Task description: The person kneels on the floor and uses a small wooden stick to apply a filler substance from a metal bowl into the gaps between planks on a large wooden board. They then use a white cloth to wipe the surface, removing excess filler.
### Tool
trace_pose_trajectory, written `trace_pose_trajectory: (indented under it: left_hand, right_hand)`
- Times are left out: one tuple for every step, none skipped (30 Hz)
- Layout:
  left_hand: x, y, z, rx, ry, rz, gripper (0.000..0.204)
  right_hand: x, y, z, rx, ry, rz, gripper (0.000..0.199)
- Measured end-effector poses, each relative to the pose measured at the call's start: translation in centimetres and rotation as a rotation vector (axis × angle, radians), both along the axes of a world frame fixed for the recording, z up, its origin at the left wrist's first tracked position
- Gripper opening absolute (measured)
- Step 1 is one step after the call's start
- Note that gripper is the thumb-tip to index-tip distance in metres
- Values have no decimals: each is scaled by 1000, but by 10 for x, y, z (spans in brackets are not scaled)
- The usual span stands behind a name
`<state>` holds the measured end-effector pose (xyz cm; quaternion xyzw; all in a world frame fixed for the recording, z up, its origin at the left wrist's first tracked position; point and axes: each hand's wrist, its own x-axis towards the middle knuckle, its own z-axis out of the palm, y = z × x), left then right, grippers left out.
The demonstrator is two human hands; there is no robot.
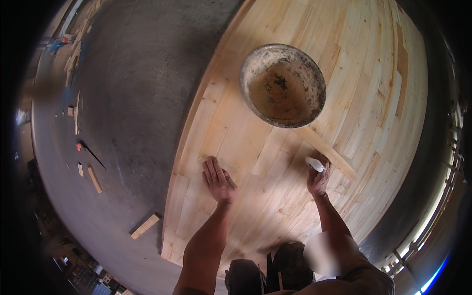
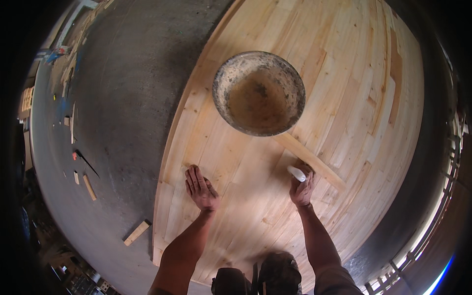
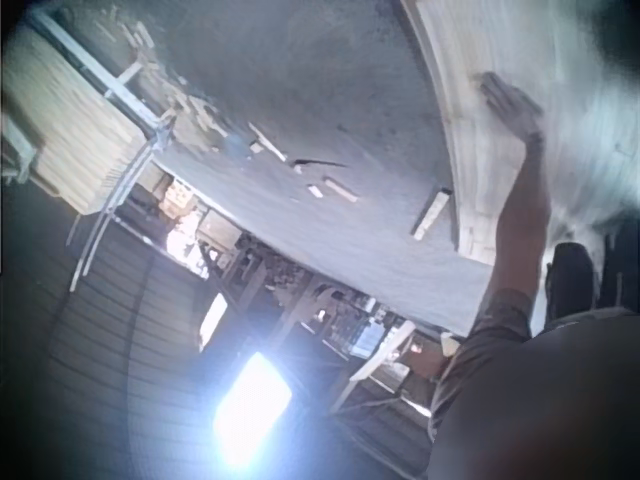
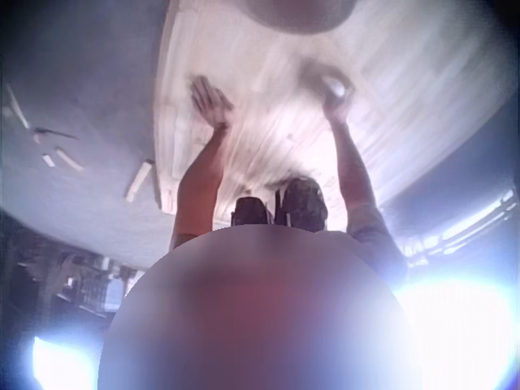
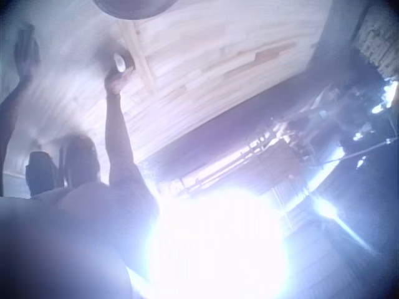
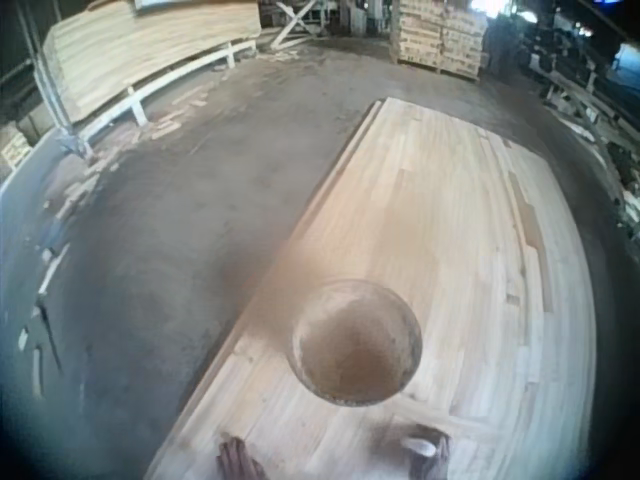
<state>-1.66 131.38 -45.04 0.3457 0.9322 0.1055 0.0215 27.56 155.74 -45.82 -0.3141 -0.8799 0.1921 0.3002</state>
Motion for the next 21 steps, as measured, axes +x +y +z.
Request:
trace_pose_trajectory:
  left_hand:
    - [-1, 0, 1, -2, 6, -2, 61]
    - [-2, 0, 2, 15, 24, -13, 59]
    - [-2, 0, 5, 1, 17, -15, 59]
    - [-3, 2, 6, 25, -3, -8, 60]
    - [-3, 3, 9, 26, 9, -11, 61]
    - [-2, 3, 10, 32, 23, -20, 61]
    - [-1, 4, 11, 30, 4, -7, 61]
    - [-1, 3, 12, 37, -1, -6, 61]
    - [0, 2, 12, 28, -4, -6, 61]
    - [0, 1, 11, 14, -23, -7, 61]
    - [1, 0, 9, -43, -13, -4, 62]
    - [2, 0, 8, -48, -8, -17, 65]
    - [3, -2, 6, -48, 4, -30, 66]
    - [4, -2, 4, -108, -21, -12, 67]
    - [6, -3, 1, -113, -22, -23, 68]
    - [7, -3, -2, -124, -53, 16, 68]
    - [8, -2, -5, -148, -49, 20, 69]
    - [7, -3, -7, -101, -32, 2, 71]
    - [6, -1, -8, -124, -27, 11, 72]
    - [5, 1, -6, -133, 6, -12, 74]
    - [2, 8, -2, -175, -53, 64, 78]
  right_hand:
    - [-8, 12, -1, -51, -60, -40, 67]
    - [-16, 24, -3, -51, -44, -93, 58]
    - [-25, 32, -5, -96, -55, -136, 49]
    - [-33, 38, -7, -142, -74, -195, 41]
    - [-43, 45, -11, -112, -60, -262, 38]
    - [-48, 54, -14, -121, -49, -300, 39]
    - [-55, 66, -18, -114, -57, -334, 39]
    - [-60, 79, -22, -110, -34, -404, 40]
    - [-65, 97, -27, -71, -58, -424, 39]
    - [-70, 120, -31, 73, -2, -410, 39]
    - [-74, 142, -34, -30, -1, -474, 39]
    - [-79, 168, -37, -13, 55, -450, 39]
    - [-83, 191, -38, -179, 3, -577, 40]
    - [-89, 212, -38, -250, 25, -649, 40]
    - [-94, 228, -37, -285, -86, -729, 42]
    - [-100, 239, -36, -276, -157, -801, 43]
    - [-105, 249, -34, -271, -221, -857, 45]
    - [-109, 253, -31, -232, -142, -854, 47]
    - [-114, 257, -28, -206, -141, -873, 47]
    - [-117, 258, -24, -213, -165, -881, 47]
    - [-119, 257, -21, -145, -139, -835, 45]
